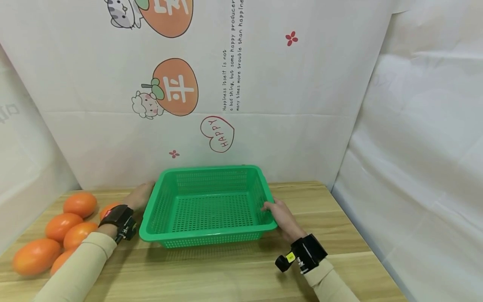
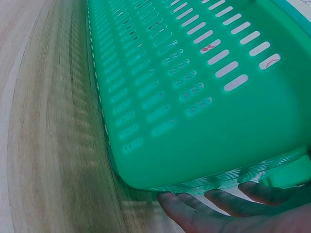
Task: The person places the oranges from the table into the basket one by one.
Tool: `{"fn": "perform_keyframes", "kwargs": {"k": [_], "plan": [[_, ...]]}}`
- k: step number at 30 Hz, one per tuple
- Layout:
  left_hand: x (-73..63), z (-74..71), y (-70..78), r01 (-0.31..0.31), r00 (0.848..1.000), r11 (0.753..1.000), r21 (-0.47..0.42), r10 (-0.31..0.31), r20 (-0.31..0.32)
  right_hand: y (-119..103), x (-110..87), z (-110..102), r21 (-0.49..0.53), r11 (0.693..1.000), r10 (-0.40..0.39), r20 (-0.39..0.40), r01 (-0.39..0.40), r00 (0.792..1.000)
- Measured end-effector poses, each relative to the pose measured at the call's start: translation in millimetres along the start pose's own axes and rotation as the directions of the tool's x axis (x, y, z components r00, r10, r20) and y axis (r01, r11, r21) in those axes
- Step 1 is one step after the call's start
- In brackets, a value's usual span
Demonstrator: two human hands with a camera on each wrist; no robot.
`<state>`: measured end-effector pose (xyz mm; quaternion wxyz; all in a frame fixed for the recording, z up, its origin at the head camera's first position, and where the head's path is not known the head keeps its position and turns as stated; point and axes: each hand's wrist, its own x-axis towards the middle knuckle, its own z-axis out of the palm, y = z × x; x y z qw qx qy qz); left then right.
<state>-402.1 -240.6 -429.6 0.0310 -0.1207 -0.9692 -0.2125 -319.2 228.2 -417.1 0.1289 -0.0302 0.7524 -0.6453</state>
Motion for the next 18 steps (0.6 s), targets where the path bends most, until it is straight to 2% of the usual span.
{"fn": "perform_keyframes", "kwargs": {"k": [12, 18], "plan": [[-1.6, 1.1, -2.7, -0.003, 1.0, 1.0, 0.004, 0.003, 0.007, -0.1, 1.9, 1.8, -0.008, 1.0, 0.014, -0.009, -0.014, 1.0], [1.5, -1.1, -0.5, -0.052, 0.999, 0.999, -0.014, 0.052, 0.01, 0.6, 2.8, 0.8, -0.016, 1.0, 0.018, -0.013, -0.018, 1.0]]}}
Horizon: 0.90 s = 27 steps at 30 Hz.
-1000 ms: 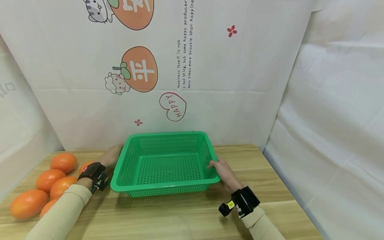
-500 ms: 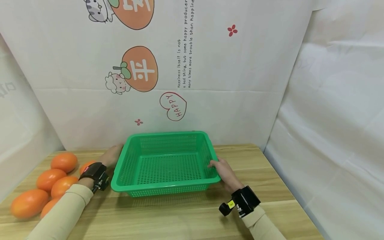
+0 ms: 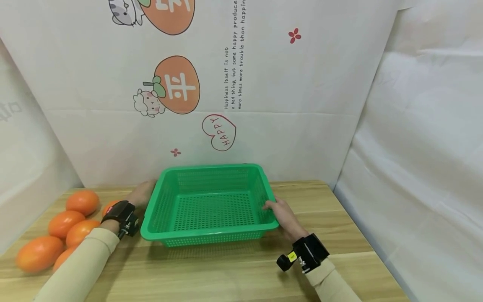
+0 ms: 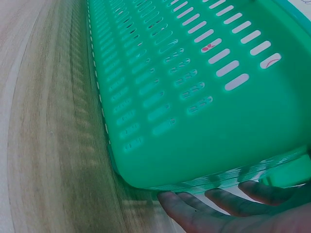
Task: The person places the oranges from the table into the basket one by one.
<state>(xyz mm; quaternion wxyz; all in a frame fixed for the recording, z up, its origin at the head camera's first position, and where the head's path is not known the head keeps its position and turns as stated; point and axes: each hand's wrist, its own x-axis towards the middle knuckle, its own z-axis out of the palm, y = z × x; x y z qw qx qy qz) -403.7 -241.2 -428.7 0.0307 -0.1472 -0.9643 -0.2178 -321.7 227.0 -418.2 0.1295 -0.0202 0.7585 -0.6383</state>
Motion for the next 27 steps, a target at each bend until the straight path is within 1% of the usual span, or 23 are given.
{"fn": "perform_keyframes", "kwargs": {"k": [3, 6, 13, 15, 19, 22, 27], "plan": [[1.7, -1.3, 1.2, -0.016, 1.0, 1.0, -0.011, 0.016, -0.002, -0.5, -1.3, -0.6, 0.006, 1.0, 0.002, -0.002, -0.002, 1.0], [2.1, -0.7, 0.2, -0.028, 0.999, 1.0, -0.014, 0.028, -0.017, 0.1, -2.8, -0.3, 0.003, 1.0, 0.009, -0.005, -0.009, 1.0], [3.3, -6.5, -2.0, -0.055, 0.995, 0.998, -0.033, 0.052, -0.087, -1.0, -1.8, -0.4, 0.0, 1.0, 0.002, -0.004, -0.002, 1.0], [4.0, -9.8, -1.7, -0.046, 0.995, 0.998, -0.04, 0.042, -0.094, -1.6, -1.8, -0.8, 0.006, 1.0, -0.003, -0.002, 0.003, 1.0], [4.0, -15.8, -0.9, 0.0, 0.996, 0.999, -0.034, -0.003, -0.087, -2.8, -2.2, -1.0, 0.004, 1.0, -0.009, -0.001, 0.009, 1.0], [3.6, -18.4, -1.5, 0.019, 0.996, 0.998, -0.053, -0.023, -0.085, -2.8, -2.6, -0.5, 0.004, 1.0, -0.013, -0.008, 0.013, 1.0], [1.8, -21.0, -4.5, 0.015, 0.995, 0.997, -0.075, -0.023, -0.1, -0.6, -3.6, 0.3, 0.013, 1.0, -0.013, -0.015, 0.013, 1.0]]}}
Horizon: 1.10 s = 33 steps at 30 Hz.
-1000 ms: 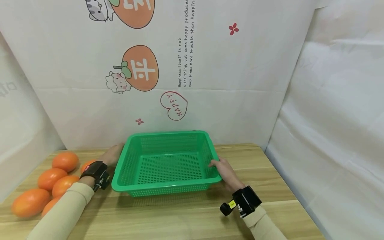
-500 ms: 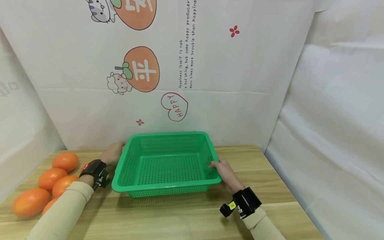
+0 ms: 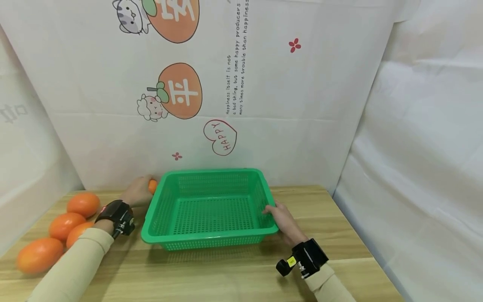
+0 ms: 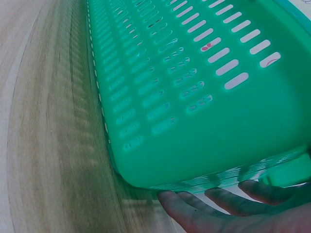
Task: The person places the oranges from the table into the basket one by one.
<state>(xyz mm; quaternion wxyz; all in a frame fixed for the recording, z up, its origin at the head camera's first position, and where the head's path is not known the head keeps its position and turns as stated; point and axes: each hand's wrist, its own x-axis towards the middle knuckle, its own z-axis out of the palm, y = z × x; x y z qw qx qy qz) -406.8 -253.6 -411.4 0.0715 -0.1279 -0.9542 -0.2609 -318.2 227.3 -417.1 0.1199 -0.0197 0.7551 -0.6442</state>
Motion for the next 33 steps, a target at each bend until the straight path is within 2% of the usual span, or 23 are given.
{"fn": "perform_keyframes", "kwargs": {"k": [10, 18, 25, 33], "plan": [[-6.2, -7.2, 5.6, -0.016, 0.999, 0.998, -0.063, 0.014, -0.03, 2.1, -2.3, 0.8, 0.012, 1.0, 0.0, -0.005, 0.0, 1.0], [-10.9, -10.0, 3.4, -0.052, 0.997, 0.997, -0.064, 0.048, -0.06, 1.1, -2.8, 1.5, 0.007, 1.0, -0.006, 0.0, 0.006, 1.0], [-15.0, -13.7, -0.1, -0.021, 0.997, 0.997, -0.069, 0.016, -0.077, 1.1, -2.3, 1.6, 0.002, 1.0, 0.003, 0.013, -0.003, 1.0], [-13.6, -22.2, 3.4, 0.028, 0.994, 0.996, -0.091, -0.037, -0.102, 1.1, -1.3, -0.3, 0.005, 1.0, -0.005, 0.019, 0.005, 1.0]]}}
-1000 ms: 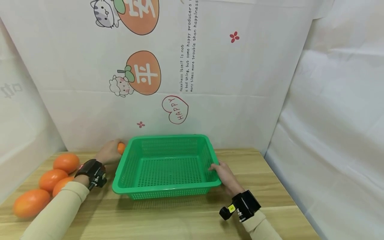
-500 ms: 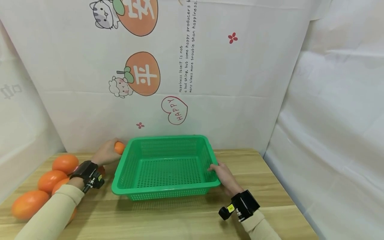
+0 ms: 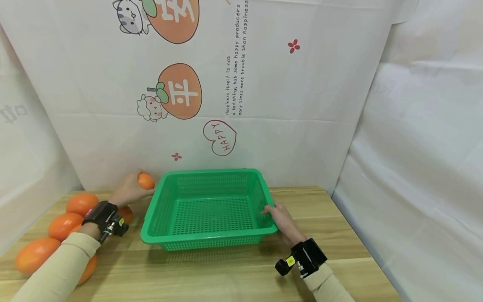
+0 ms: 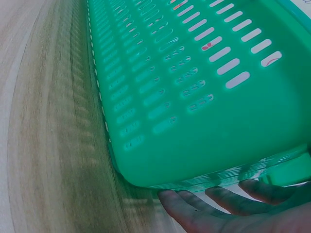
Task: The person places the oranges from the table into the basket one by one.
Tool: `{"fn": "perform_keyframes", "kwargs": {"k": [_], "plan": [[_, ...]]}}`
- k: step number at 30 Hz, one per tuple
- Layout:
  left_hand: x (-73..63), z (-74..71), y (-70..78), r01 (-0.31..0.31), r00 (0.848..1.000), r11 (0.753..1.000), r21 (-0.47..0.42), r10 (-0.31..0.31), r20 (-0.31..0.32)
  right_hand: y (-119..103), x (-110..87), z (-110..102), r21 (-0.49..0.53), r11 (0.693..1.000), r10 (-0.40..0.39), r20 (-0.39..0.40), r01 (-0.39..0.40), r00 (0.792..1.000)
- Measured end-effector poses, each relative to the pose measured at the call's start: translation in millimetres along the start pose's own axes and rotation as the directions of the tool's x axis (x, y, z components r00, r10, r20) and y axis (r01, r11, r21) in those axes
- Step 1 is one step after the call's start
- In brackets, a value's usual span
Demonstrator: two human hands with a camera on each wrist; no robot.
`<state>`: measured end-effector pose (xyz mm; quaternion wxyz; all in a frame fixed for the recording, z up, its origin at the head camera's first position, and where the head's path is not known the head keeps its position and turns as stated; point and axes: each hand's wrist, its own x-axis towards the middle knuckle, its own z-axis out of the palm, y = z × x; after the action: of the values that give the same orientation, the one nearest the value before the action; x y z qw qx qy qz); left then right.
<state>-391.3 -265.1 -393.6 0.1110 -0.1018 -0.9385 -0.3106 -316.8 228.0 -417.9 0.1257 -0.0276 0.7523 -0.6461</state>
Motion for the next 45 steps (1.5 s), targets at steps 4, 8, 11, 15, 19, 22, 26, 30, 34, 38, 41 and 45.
{"fn": "perform_keyframes", "kwargs": {"k": [4, 8, 11, 15, 19, 22, 26, 30, 34, 38, 41, 45], "plan": [[0.6, -3.4, 5.5, 0.024, 1.0, 1.0, -0.013, -0.024, -0.002, -0.2, -0.2, -0.4, -0.003, 1.0, 0.002, -0.002, -0.002, 1.0], [0.3, -5.3, 8.3, 0.015, 1.0, 1.0, -0.026, -0.015, -0.017, -0.2, 0.4, -0.3, -0.003, 1.0, 0.008, -0.001, -0.008, 1.0], [0.2, -6.4, 9.3, 0.004, 0.999, 0.999, -0.038, -0.005, -0.046, 0.1, 1.3, -0.1, 0.002, 1.0, 0.009, 0.001, -0.009, 1.0], [-0.1, -7.9, 12.1, 0.0, 0.995, 0.998, -0.067, -0.007, -0.101, 0.4, 1.9, 0.3, 0.008, 1.0, 0.01, 0.001, -0.01, 1.0], [-0.7, -10.1, 15.2, 0.029, 0.991, 0.994, -0.104, -0.042, -0.124, -0.7, 3.3, 0.6, 0.012, 1.0, 0.009, -0.002, -0.008, 1.0], [0.2, -11.0, 17.9, 0.046, 0.99, 0.99, -0.13, -0.063, -0.127, -1.4, 3.7, 0.1, 0.013, 1.0, 0.009, -0.006, -0.009, 1.0], [2.2, -11.8, 21.5, 0.04, 0.988, 0.988, -0.148, -0.061, -0.14, -1.6, 3.2, -0.2, 0.014, 1.0, 0.01, -0.005, -0.01, 1.0], [1.8, -13.4, 26.4, 0.033, 0.988, 0.987, -0.16, -0.057, -0.147, -0.7, 2.4, 0.4, 0.01, 1.0, 0.009, -0.002, -0.009, 1.0], [-0.1, -17.0, 35.6, 0.029, 0.987, 0.985, -0.17, -0.055, -0.153, 0.0, 1.6, 0.4, 0.007, 1.0, 0.006, 0.002, -0.006, 1.0], [-2.4, -19.4, 46.2, 0.013, 0.989, 0.983, -0.184, -0.04, -0.141, 1.1, 0.9, 0.1, 0.005, 1.0, -0.001, 0.009, 0.001, 1.0], [-2.7, -19.3, 52.9, -0.002, 0.991, 0.982, -0.19, -0.024, -0.133, 1.3, 0.2, 0.0, 0.004, 1.0, -0.006, 0.005, 0.006, 1.0], [-1.6, -17.9, 59.4, -0.024, 0.991, 0.98, -0.199, -0.003, -0.132, 0.9, -0.4, 0.2, 0.004, 1.0, -0.007, 0.0, 0.007, 1.0]]}}
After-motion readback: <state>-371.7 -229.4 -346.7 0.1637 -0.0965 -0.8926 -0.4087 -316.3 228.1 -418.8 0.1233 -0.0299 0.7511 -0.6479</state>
